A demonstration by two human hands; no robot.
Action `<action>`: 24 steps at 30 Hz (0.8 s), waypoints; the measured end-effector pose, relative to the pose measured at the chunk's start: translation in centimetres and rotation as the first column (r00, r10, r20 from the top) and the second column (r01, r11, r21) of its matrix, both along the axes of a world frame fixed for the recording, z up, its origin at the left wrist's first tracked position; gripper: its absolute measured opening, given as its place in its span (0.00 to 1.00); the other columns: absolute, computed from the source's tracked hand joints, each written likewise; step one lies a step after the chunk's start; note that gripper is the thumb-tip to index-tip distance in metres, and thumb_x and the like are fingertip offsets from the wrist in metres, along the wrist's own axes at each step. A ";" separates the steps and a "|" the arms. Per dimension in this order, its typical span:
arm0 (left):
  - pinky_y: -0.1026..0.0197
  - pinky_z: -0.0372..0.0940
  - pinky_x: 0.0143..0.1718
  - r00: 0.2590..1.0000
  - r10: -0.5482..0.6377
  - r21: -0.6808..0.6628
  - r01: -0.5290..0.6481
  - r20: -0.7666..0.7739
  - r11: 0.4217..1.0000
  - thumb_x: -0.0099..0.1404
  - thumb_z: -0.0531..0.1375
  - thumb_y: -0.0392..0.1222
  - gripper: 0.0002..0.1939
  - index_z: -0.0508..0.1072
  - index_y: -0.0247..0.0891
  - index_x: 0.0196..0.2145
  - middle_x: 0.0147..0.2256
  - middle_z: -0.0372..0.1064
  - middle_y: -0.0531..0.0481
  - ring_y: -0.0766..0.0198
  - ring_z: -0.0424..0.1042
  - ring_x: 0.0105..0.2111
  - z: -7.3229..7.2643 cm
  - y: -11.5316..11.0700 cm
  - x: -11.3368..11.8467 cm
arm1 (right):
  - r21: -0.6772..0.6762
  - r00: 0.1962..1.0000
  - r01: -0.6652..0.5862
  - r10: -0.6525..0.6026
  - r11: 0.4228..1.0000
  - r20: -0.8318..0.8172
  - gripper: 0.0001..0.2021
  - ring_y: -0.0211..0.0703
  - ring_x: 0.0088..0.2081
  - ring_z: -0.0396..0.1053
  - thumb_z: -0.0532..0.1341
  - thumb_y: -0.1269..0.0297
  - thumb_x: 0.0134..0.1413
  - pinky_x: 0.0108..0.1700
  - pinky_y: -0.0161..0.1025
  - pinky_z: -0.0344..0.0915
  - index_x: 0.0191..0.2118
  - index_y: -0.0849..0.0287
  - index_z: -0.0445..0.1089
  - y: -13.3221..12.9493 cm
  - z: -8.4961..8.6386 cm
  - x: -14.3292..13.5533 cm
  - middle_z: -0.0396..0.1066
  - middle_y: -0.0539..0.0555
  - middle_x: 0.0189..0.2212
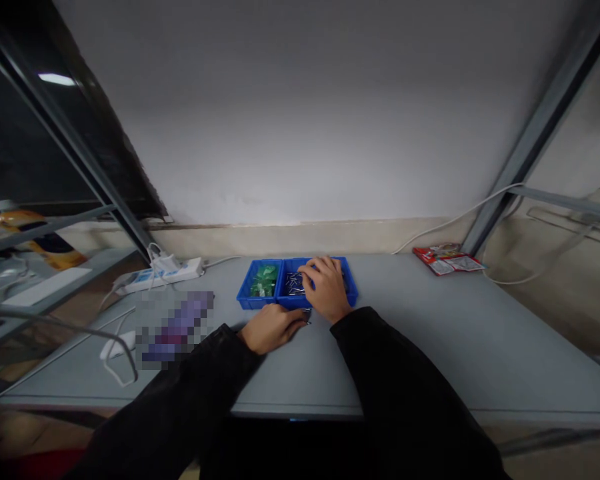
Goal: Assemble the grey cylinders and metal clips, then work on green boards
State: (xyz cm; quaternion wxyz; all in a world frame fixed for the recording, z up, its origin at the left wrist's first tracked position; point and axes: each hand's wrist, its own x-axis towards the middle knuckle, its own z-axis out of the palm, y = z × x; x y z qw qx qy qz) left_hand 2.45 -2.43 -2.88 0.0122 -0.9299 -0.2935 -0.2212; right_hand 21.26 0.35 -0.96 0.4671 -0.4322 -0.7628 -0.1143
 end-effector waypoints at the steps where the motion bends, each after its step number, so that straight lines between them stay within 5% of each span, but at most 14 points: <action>1: 0.63 0.65 0.28 1.000 -0.014 -0.005 0.014 -0.023 1.000 0.71 0.60 0.43 0.06 0.77 0.42 0.38 0.28 0.75 0.49 0.59 0.76 0.27 0.1 0.0 0.0 | 0.001 1.000 -0.009 0.009 1.000 -0.001 0.10 0.49 0.44 0.67 0.58 0.73 0.61 0.49 0.50 0.57 0.41 0.54 0.75 -0.1 0.0 -0.1 0.74 0.53 0.37; 5: 0.63 0.66 0.31 0.994 -0.080 0.005 0.080 0.078 0.997 0.73 0.57 0.42 0.08 0.76 0.41 0.43 0.32 0.77 0.50 0.62 0.76 0.30 0.6 0.1 -0.4 | 0.007 0.999 -0.031 0.031 0.999 -0.031 0.09 0.49 0.44 0.68 0.57 0.72 0.64 0.48 0.48 0.58 0.42 0.55 0.73 -0.4 0.2 -0.3 0.75 0.53 0.37; 10: 0.56 0.68 0.42 0.952 -0.060 0.202 -0.002 0.301 0.979 0.72 0.58 0.41 0.08 0.75 0.38 0.45 0.39 0.74 0.44 0.59 0.73 0.39 2.6 1.4 -1.1 | 0.003 0.993 -0.079 0.079 0.997 -0.089 0.08 0.48 0.40 0.68 0.53 0.67 0.69 0.44 0.47 0.58 0.43 0.56 0.69 -1.2 0.6 -0.6 0.75 0.55 0.37; 14: 0.53 0.65 0.47 0.956 -0.044 0.234 -0.026 0.289 0.972 0.74 0.55 0.40 0.08 0.73 0.38 0.46 0.42 0.74 0.44 0.57 0.71 0.43 4.0 3.1 -1.3 | -0.021 0.995 -0.087 0.086 0.996 -0.043 0.11 0.47 0.37 0.66 0.52 0.63 0.70 0.42 0.46 0.56 0.36 0.56 0.68 -1.3 0.7 -0.7 0.72 0.53 0.31; 24: 0.55 0.61 0.43 0.939 -0.049 0.284 -0.053 0.340 0.958 0.74 0.57 0.42 0.08 0.74 0.39 0.46 0.39 0.78 0.48 0.59 0.72 0.40 3.8 4.9 -0.9 | -0.032 0.994 -0.108 0.107 0.994 -0.035 0.11 0.47 0.38 0.67 0.51 0.65 0.71 0.43 0.45 0.57 0.37 0.56 0.68 -0.9 0.3 -0.5 0.71 0.54 0.33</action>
